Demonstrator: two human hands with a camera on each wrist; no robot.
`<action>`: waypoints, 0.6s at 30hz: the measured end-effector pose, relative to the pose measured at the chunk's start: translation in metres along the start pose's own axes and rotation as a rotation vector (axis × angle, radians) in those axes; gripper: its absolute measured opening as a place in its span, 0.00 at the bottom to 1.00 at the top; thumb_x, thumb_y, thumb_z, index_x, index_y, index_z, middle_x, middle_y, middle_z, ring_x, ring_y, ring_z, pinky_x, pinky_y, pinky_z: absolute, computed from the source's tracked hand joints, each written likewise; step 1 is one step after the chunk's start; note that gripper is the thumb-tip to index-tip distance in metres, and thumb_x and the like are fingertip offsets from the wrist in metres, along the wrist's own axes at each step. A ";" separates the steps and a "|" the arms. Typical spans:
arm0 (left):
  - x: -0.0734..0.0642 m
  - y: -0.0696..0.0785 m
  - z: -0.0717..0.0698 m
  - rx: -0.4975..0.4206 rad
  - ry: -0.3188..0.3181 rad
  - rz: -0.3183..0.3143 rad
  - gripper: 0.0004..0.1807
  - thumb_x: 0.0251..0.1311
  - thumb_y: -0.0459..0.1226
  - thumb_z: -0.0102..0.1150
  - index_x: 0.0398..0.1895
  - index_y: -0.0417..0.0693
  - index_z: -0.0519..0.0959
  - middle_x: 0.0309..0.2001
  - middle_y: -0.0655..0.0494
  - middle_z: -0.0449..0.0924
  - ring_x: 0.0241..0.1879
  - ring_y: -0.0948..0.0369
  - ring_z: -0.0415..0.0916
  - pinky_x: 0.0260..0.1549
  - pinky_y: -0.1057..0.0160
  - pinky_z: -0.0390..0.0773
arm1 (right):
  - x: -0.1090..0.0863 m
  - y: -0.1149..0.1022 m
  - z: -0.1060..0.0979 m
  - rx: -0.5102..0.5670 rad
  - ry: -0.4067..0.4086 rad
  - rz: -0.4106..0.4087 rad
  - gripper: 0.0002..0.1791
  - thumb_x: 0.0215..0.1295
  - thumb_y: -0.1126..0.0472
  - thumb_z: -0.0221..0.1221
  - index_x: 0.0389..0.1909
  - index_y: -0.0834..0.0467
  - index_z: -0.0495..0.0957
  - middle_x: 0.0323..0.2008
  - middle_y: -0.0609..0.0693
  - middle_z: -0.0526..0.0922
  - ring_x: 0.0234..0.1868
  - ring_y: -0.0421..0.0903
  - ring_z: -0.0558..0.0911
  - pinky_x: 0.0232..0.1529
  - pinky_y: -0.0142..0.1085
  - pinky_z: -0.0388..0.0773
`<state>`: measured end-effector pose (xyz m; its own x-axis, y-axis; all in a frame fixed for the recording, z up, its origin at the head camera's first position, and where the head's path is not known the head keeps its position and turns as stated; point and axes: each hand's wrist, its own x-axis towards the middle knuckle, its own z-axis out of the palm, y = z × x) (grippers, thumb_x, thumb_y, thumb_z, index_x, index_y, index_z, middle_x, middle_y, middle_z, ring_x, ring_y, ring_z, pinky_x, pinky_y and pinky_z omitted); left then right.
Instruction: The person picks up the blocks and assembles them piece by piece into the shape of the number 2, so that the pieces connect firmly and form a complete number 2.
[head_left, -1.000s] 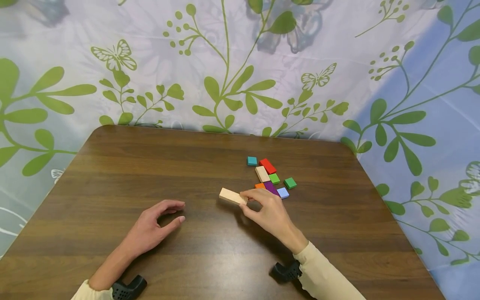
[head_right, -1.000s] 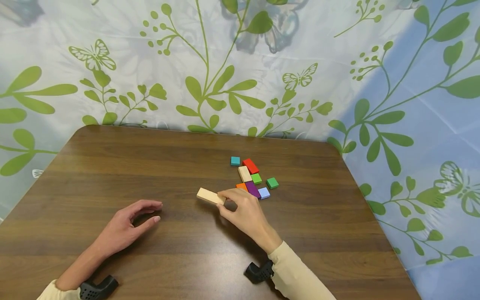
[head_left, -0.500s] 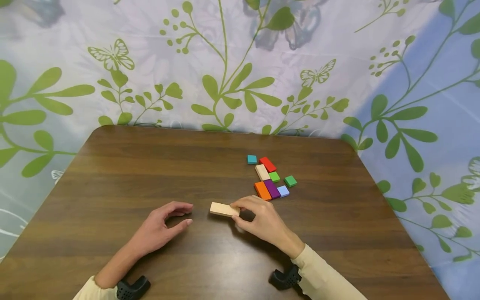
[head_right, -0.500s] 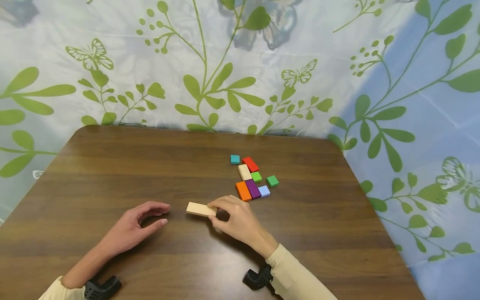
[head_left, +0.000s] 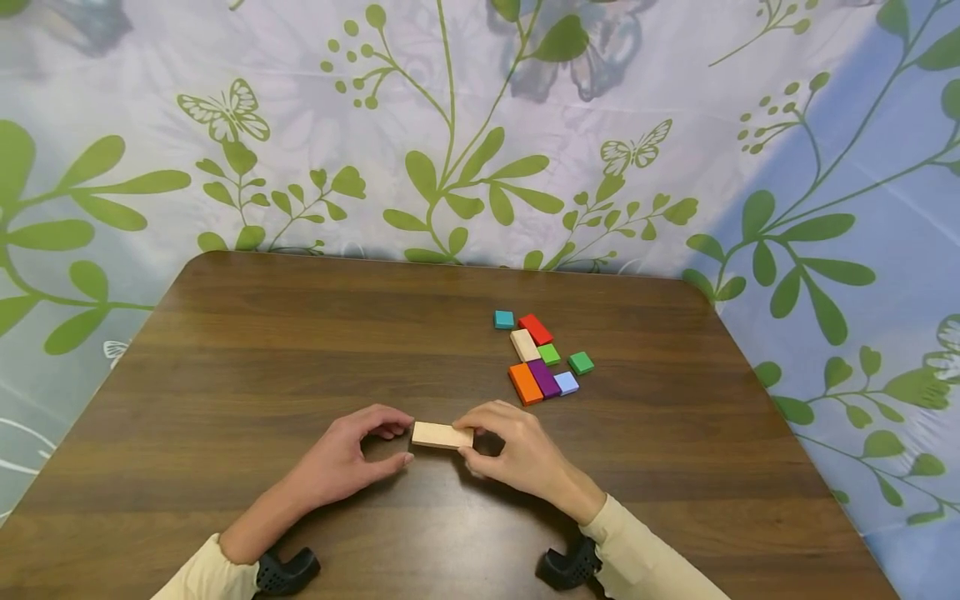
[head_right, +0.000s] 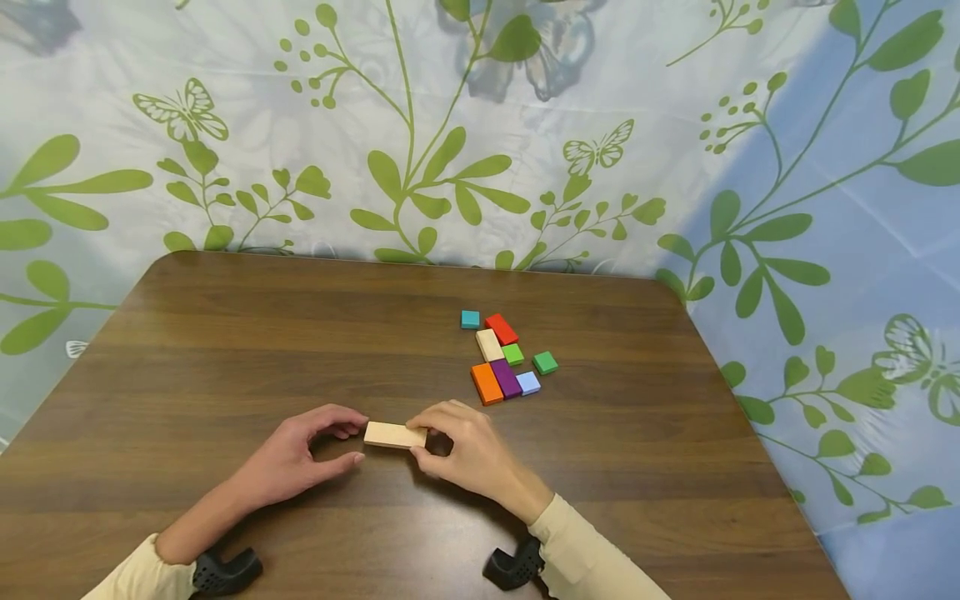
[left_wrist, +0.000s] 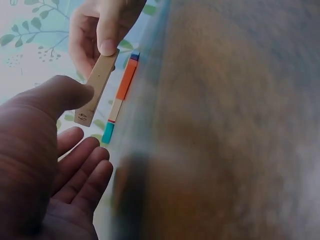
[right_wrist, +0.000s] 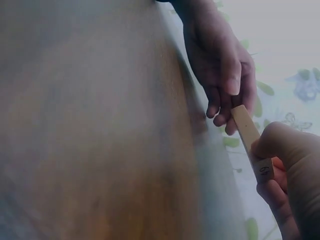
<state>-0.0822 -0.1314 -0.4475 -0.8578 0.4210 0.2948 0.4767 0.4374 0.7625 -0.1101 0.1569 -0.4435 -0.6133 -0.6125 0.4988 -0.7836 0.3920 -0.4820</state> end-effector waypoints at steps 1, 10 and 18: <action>0.001 0.000 0.001 0.006 -0.001 0.011 0.21 0.56 0.37 0.77 0.53 0.53 0.83 0.48 0.62 0.84 0.46 0.64 0.81 0.47 0.63 0.82 | -0.001 0.000 0.000 0.002 -0.003 -0.002 0.15 0.59 0.62 0.73 0.47 0.53 0.86 0.43 0.43 0.87 0.40 0.40 0.82 0.40 0.31 0.82; 0.002 -0.002 0.007 0.032 -0.010 0.076 0.21 0.55 0.37 0.78 0.52 0.51 0.84 0.49 0.63 0.83 0.46 0.65 0.80 0.47 0.62 0.82 | -0.007 -0.002 0.006 0.041 -0.054 -0.002 0.16 0.60 0.61 0.73 0.49 0.52 0.85 0.44 0.42 0.86 0.41 0.38 0.80 0.41 0.28 0.80; 0.003 -0.001 0.012 0.105 -0.024 0.096 0.17 0.55 0.40 0.78 0.47 0.62 0.85 0.47 0.72 0.83 0.49 0.68 0.77 0.51 0.54 0.78 | -0.012 -0.001 0.010 0.055 -0.069 0.017 0.15 0.61 0.61 0.72 0.49 0.50 0.85 0.44 0.40 0.85 0.40 0.37 0.79 0.40 0.25 0.78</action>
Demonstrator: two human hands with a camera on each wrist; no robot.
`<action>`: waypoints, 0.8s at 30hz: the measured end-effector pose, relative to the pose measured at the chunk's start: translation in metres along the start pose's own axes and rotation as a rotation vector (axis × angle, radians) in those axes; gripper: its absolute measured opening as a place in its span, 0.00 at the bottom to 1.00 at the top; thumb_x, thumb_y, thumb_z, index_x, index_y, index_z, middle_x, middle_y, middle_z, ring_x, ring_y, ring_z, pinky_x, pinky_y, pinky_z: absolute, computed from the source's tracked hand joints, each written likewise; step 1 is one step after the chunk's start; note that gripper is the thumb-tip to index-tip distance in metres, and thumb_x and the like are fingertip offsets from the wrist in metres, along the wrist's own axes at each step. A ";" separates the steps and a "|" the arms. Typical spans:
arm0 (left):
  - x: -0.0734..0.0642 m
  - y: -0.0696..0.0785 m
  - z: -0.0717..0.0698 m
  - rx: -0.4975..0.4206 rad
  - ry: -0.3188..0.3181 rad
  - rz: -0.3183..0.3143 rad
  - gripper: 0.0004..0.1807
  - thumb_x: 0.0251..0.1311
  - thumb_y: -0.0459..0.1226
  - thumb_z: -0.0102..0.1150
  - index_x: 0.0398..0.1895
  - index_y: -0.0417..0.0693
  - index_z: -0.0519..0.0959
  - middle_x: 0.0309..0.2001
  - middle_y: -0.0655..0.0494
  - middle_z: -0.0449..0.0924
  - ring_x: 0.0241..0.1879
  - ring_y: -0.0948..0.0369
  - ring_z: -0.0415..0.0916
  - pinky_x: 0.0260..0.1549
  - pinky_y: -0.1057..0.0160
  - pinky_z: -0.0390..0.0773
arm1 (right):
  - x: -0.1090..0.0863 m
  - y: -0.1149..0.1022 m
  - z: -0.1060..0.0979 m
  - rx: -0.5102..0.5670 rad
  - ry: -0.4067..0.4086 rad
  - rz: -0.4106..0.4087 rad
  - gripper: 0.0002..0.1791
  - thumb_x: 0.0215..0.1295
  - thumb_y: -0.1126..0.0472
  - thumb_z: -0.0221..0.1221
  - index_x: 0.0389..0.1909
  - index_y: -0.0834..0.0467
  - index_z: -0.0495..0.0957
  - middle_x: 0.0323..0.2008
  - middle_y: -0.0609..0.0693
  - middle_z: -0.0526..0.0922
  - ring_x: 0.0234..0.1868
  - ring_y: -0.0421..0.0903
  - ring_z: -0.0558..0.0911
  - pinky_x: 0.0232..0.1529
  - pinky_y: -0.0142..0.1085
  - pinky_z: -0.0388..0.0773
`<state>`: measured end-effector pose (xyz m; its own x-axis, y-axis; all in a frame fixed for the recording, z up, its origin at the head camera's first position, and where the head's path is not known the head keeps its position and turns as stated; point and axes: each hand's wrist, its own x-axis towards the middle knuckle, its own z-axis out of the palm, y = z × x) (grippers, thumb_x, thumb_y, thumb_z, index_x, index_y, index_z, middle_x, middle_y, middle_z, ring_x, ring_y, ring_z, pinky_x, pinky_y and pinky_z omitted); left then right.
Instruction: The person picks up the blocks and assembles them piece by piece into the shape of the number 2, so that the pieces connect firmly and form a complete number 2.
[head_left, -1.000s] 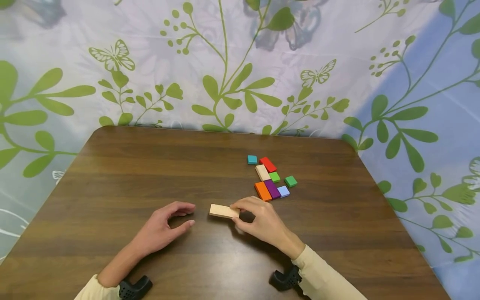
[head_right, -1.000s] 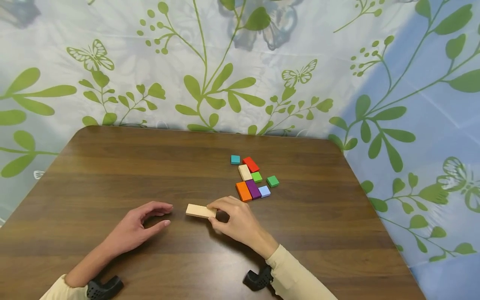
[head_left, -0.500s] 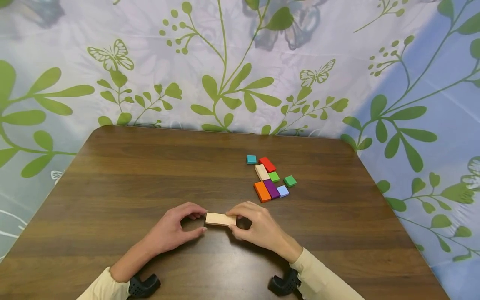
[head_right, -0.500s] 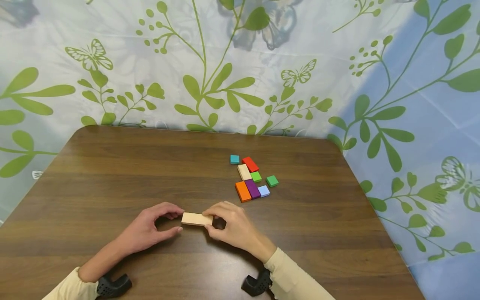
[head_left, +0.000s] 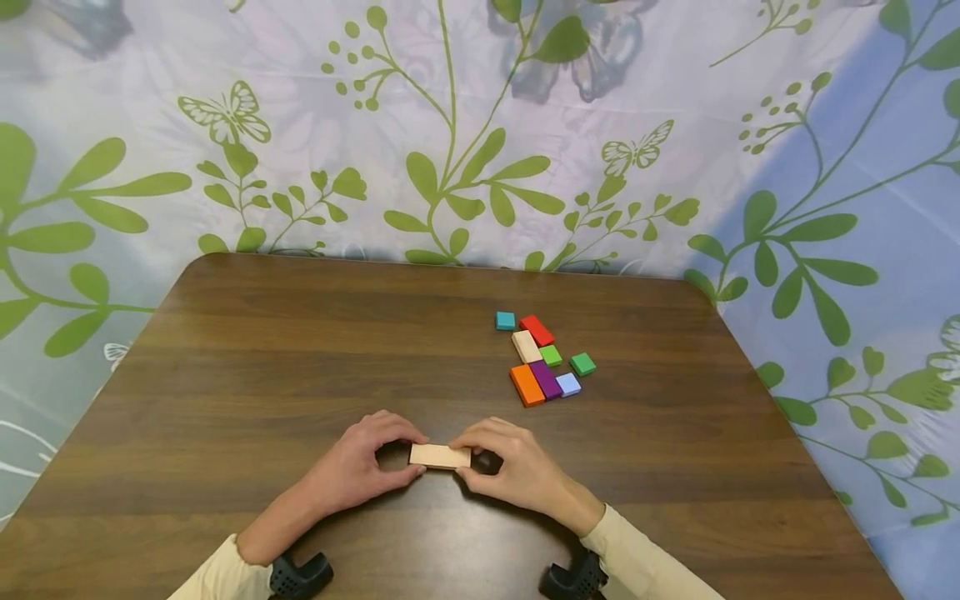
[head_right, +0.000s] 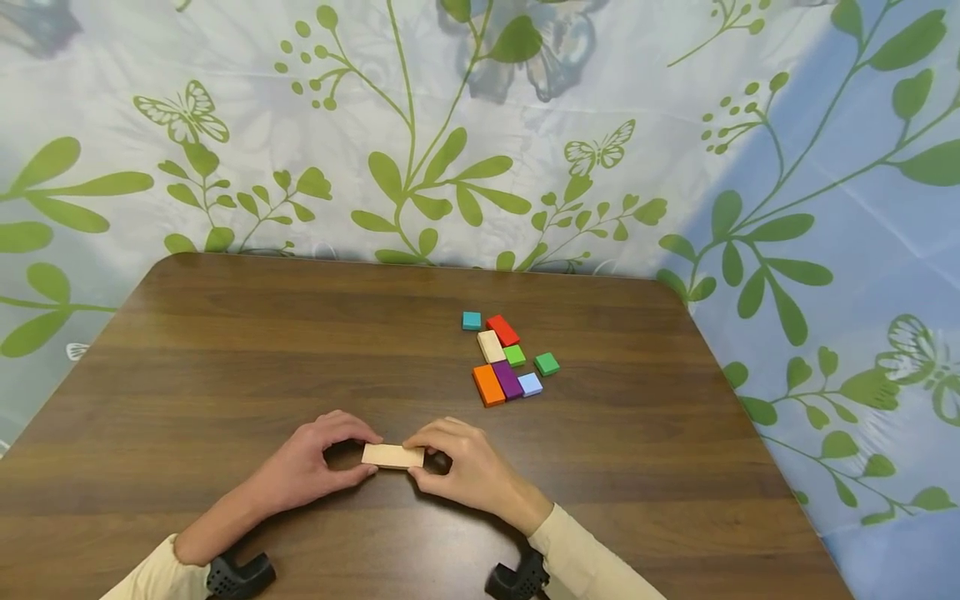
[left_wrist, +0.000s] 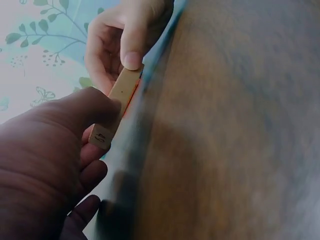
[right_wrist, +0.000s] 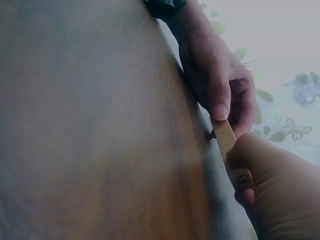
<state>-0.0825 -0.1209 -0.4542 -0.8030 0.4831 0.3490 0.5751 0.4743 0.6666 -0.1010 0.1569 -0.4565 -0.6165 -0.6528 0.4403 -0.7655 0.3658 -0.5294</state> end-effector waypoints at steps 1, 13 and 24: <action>0.000 0.000 0.000 0.010 0.000 0.004 0.17 0.55 0.40 0.79 0.47 0.62 0.86 0.46 0.72 0.83 0.49 0.68 0.77 0.50 0.54 0.77 | -0.001 0.001 0.000 0.003 0.000 0.000 0.15 0.61 0.61 0.72 0.49 0.50 0.85 0.43 0.40 0.85 0.40 0.37 0.79 0.40 0.25 0.78; 0.000 0.000 0.000 0.055 -0.051 0.016 0.14 0.56 0.42 0.78 0.44 0.61 0.87 0.43 0.73 0.84 0.45 0.68 0.74 0.46 0.55 0.73 | -0.004 0.005 0.005 -0.037 -0.005 -0.044 0.16 0.59 0.60 0.73 0.49 0.50 0.85 0.44 0.39 0.85 0.42 0.35 0.78 0.43 0.21 0.75; 0.000 -0.003 -0.001 0.037 -0.039 0.025 0.14 0.55 0.42 0.79 0.44 0.60 0.87 0.44 0.71 0.83 0.44 0.67 0.75 0.45 0.57 0.76 | -0.002 0.005 0.005 -0.072 -0.019 -0.073 0.15 0.60 0.60 0.72 0.49 0.51 0.84 0.45 0.40 0.85 0.43 0.35 0.78 0.44 0.22 0.75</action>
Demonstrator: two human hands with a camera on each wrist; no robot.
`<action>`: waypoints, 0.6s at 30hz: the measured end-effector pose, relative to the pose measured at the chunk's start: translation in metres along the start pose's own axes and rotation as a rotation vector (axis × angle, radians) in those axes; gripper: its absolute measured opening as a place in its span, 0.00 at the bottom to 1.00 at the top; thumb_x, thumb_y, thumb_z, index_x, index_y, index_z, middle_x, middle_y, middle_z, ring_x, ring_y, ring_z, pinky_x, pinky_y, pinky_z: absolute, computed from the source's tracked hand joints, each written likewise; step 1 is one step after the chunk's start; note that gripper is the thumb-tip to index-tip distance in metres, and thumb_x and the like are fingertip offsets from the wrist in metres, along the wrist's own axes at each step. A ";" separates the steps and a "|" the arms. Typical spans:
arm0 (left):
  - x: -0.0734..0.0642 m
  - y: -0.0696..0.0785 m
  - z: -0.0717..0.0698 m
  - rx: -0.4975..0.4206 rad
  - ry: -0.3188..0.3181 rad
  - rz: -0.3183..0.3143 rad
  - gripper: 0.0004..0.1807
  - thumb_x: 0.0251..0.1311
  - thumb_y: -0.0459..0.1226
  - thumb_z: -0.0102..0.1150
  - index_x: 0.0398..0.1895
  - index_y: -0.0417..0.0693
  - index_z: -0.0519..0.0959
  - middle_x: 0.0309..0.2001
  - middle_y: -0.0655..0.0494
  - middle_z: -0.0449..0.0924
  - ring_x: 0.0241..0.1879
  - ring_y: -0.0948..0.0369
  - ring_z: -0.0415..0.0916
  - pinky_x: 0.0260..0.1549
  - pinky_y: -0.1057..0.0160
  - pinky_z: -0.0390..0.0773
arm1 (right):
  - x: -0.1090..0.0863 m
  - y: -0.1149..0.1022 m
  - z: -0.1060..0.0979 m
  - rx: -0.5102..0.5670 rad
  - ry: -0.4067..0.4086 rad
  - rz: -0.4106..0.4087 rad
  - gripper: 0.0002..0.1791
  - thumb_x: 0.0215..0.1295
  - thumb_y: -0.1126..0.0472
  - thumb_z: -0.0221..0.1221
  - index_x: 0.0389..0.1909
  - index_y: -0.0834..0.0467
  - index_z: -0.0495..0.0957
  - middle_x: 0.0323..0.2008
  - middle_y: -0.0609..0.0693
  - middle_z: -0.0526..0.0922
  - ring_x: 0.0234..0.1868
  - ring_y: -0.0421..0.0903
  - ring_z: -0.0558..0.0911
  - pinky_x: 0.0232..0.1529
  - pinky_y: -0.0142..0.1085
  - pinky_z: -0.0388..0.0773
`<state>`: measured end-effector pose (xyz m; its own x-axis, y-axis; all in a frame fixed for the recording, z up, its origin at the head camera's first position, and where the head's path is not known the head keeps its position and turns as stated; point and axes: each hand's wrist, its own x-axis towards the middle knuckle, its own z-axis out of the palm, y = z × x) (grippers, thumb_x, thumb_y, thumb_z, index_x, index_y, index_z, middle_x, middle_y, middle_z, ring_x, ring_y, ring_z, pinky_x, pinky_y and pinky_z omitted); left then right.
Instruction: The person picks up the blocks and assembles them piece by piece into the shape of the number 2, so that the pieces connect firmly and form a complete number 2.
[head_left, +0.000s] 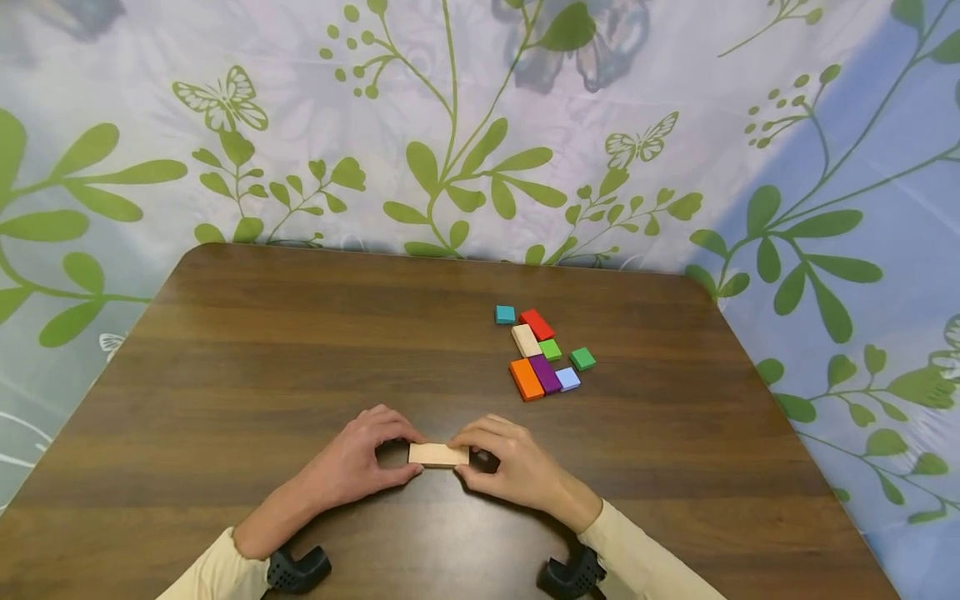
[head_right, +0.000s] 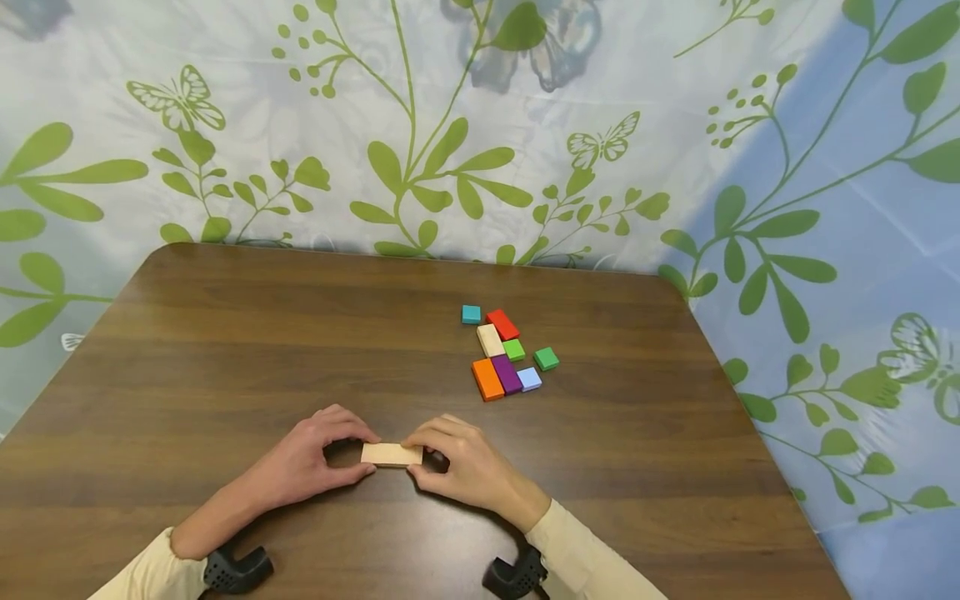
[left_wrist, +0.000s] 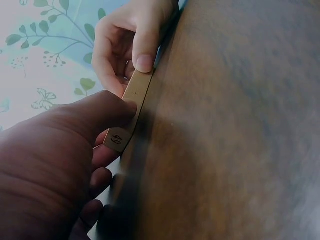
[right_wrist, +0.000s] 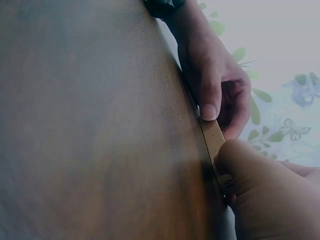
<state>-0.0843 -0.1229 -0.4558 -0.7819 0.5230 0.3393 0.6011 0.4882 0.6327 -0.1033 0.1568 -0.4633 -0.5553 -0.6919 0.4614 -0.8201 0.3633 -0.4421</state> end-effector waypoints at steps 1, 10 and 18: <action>0.000 0.000 0.000 -0.002 -0.001 0.001 0.14 0.55 0.42 0.78 0.45 0.60 0.87 0.44 0.71 0.83 0.44 0.67 0.75 0.45 0.57 0.76 | 0.000 0.000 0.000 0.000 -0.002 0.001 0.15 0.61 0.60 0.72 0.49 0.51 0.84 0.45 0.40 0.85 0.43 0.35 0.78 0.44 0.22 0.76; 0.000 0.000 -0.003 -0.007 -0.020 -0.023 0.14 0.56 0.43 0.78 0.45 0.61 0.86 0.44 0.71 0.83 0.46 0.66 0.75 0.46 0.57 0.78 | 0.000 -0.001 -0.003 0.037 -0.005 0.038 0.14 0.67 0.55 0.68 0.53 0.50 0.84 0.49 0.40 0.85 0.47 0.35 0.79 0.47 0.26 0.78; 0.000 0.000 -0.002 -0.004 -0.024 -0.024 0.14 0.57 0.43 0.78 0.45 0.62 0.86 0.44 0.72 0.83 0.47 0.67 0.75 0.46 0.56 0.78 | -0.004 0.000 -0.004 0.046 0.075 0.097 0.12 0.69 0.57 0.67 0.52 0.51 0.85 0.48 0.43 0.86 0.45 0.38 0.81 0.43 0.28 0.80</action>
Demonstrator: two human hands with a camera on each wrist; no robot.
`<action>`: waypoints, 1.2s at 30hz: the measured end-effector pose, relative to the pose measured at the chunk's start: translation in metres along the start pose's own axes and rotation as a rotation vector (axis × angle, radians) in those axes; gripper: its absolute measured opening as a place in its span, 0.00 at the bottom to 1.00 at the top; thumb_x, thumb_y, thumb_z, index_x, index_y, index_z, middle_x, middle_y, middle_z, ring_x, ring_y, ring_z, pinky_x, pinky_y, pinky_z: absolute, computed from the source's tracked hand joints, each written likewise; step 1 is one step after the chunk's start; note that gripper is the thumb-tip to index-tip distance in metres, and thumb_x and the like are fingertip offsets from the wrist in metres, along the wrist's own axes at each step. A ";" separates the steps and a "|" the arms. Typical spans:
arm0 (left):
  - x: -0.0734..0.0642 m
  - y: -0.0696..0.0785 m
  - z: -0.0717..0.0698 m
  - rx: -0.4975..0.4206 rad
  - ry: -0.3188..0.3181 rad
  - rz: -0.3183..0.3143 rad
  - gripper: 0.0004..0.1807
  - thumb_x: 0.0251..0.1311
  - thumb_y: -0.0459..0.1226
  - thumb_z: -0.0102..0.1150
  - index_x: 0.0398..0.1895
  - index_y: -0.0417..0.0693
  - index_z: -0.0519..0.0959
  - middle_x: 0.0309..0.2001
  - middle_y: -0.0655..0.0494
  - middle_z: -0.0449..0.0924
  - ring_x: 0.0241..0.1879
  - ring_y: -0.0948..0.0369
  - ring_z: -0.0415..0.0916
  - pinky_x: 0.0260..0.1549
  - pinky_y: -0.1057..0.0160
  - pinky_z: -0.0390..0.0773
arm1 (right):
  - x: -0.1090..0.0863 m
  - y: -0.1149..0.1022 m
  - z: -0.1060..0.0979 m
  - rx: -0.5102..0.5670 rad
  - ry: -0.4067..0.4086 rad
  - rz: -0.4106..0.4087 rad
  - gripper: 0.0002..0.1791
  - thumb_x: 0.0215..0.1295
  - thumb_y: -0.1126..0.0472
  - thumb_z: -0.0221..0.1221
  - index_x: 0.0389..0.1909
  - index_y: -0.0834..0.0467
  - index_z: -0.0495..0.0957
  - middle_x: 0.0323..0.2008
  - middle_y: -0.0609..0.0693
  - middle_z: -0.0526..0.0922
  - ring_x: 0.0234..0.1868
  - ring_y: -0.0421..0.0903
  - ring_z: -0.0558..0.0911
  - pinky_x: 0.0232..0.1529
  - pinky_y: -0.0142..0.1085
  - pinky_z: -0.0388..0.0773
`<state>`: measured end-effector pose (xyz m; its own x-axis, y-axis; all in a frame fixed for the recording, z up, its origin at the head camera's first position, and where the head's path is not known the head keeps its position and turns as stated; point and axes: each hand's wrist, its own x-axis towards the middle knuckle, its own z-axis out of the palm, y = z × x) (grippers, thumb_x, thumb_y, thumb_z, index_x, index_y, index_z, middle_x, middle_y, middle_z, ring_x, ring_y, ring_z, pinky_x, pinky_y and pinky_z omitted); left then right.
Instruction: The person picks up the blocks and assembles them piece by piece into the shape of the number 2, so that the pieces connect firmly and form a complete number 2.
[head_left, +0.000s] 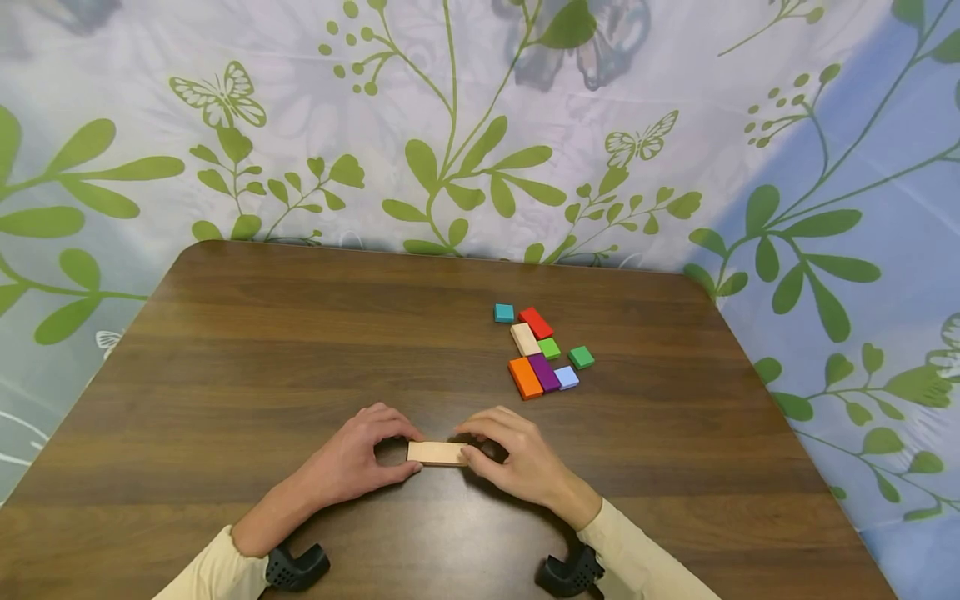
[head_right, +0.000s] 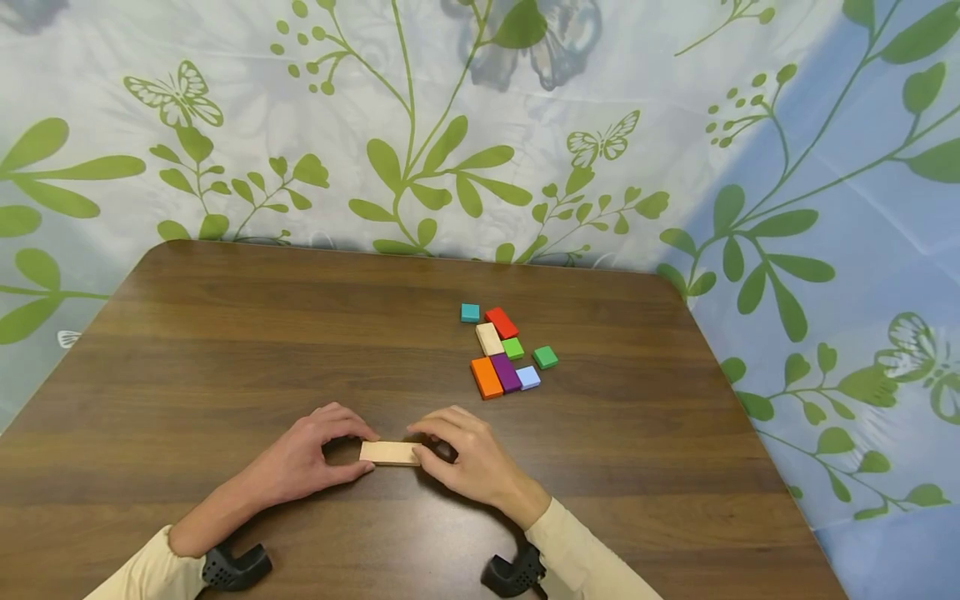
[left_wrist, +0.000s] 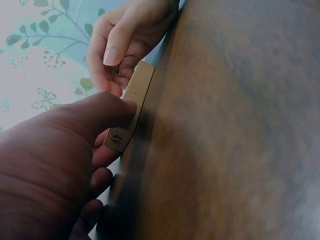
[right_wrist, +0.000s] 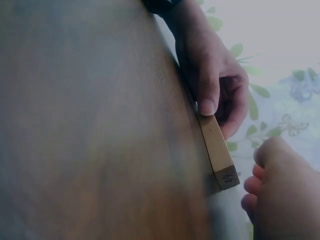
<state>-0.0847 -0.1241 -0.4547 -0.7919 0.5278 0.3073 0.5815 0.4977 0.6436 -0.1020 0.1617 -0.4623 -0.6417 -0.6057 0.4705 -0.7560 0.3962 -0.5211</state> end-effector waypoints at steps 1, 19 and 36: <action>0.000 0.000 0.000 -0.002 0.000 0.000 0.14 0.57 0.43 0.77 0.45 0.62 0.86 0.44 0.72 0.83 0.47 0.67 0.75 0.46 0.56 0.78 | 0.000 0.001 0.000 -0.004 0.016 -0.001 0.12 0.68 0.58 0.67 0.52 0.52 0.85 0.48 0.43 0.86 0.45 0.38 0.81 0.44 0.29 0.80; -0.001 0.001 0.000 0.002 -0.012 -0.010 0.14 0.57 0.44 0.77 0.46 0.63 0.86 0.44 0.73 0.82 0.47 0.67 0.75 0.46 0.57 0.77 | -0.003 0.017 -0.017 -0.168 0.271 0.157 0.16 0.60 0.66 0.71 0.50 0.60 0.85 0.46 0.50 0.88 0.41 0.45 0.84 0.44 0.38 0.84; -0.001 -0.001 0.001 0.007 0.039 0.031 0.15 0.54 0.42 0.79 0.44 0.63 0.86 0.43 0.73 0.83 0.45 0.68 0.75 0.44 0.58 0.77 | -0.005 0.031 -0.034 -0.289 0.348 0.279 0.17 0.58 0.62 0.75 0.48 0.62 0.86 0.43 0.54 0.87 0.40 0.48 0.85 0.43 0.44 0.85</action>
<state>-0.0848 -0.1244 -0.4566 -0.7798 0.5163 0.3540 0.6072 0.4860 0.6286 -0.1268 0.2002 -0.4569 -0.7915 -0.2042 0.5760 -0.5233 0.7133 -0.4662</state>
